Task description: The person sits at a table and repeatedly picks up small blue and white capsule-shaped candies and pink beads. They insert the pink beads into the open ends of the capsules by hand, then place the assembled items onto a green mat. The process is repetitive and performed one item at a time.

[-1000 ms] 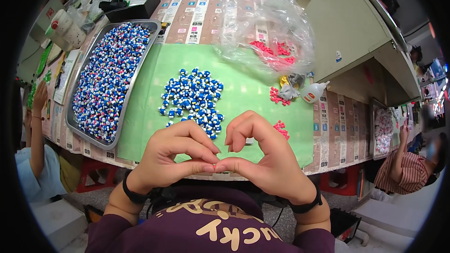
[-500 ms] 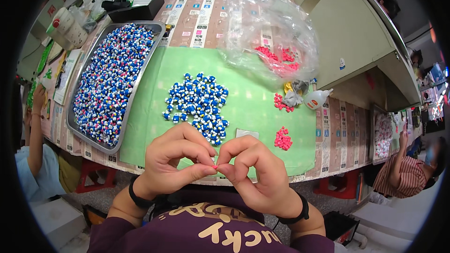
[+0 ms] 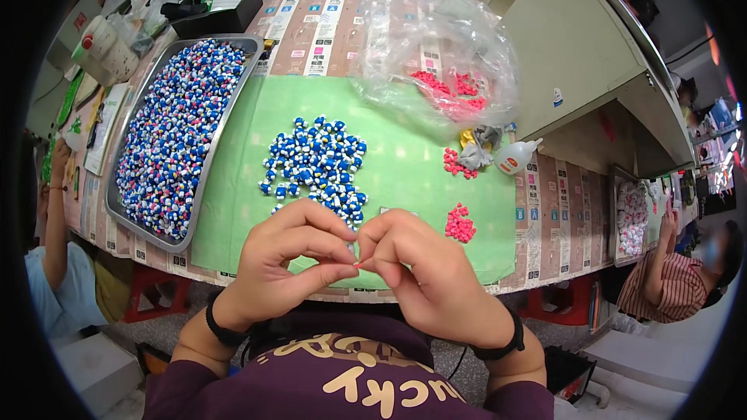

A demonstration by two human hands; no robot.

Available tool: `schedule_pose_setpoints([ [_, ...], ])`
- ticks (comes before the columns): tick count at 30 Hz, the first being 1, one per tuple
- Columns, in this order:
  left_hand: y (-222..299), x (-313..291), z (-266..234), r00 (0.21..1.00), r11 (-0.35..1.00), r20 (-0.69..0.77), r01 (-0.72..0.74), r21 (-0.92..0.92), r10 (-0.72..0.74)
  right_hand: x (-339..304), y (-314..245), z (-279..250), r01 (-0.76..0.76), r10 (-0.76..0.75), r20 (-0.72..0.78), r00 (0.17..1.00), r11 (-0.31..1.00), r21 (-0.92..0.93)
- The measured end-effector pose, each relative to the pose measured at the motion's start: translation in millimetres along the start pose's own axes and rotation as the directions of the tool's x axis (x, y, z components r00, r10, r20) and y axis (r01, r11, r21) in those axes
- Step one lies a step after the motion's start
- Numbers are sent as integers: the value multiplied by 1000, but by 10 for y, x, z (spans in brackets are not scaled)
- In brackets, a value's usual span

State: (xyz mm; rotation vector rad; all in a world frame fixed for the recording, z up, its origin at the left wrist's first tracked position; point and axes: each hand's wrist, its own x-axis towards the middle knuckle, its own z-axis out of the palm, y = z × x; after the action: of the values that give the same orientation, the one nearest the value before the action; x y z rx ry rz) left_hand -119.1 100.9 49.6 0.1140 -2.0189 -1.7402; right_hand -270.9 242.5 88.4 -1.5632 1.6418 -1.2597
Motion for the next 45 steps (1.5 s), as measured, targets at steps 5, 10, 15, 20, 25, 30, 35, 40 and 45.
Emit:
schedule_pose_setpoints([
  [5, -78, -46, -45, 983, 983, -138, 98, -154, -120, 131, 176, -294, -3, -2, -16, 1000, 954, -300],
  [10, -108, -117, -140, 944, 934, -187, 214, -286, -273, 171, 393, -289, 43, 84, 171, 982, 775, -630],
  [15, -188, -131, -188, 959, 954, -208, 137, -265, -195, 181, 401, -246, 54, 129, 201, 971, 700, -712],
  [20, -123, -126, -147, 919, 876, -204, 227, -427, -337, 205, 365, -269, 20, 129, 170, 977, 738, -674],
  [25, -194, -90, -88, 949, 866, -171, 156, -476, -265, 231, 54, -243, -136, 146, 19, 989, 953, -271],
  [30, -89, -45, 28, 950, 886, -223, 97, -454, -218, 188, -89, 30, -11, 3, -66, 998, 991, -132],
  [35, -80, -59, 75, 959, 940, -254, 33, -340, -126, 181, -44, 116, 99, -130, -123, 984, 968, -231],
  [40, -71, -68, 123, 946, 992, -301, -110, 58, 123, 160, -41, 149, 115, -172, -132, 976, 928, -355],
  [45, -5, -71, 101, 929, 951, -265, -197, 239, 259, 103, 12, 244, 68, -117, -234, 965, 976, -207],
])
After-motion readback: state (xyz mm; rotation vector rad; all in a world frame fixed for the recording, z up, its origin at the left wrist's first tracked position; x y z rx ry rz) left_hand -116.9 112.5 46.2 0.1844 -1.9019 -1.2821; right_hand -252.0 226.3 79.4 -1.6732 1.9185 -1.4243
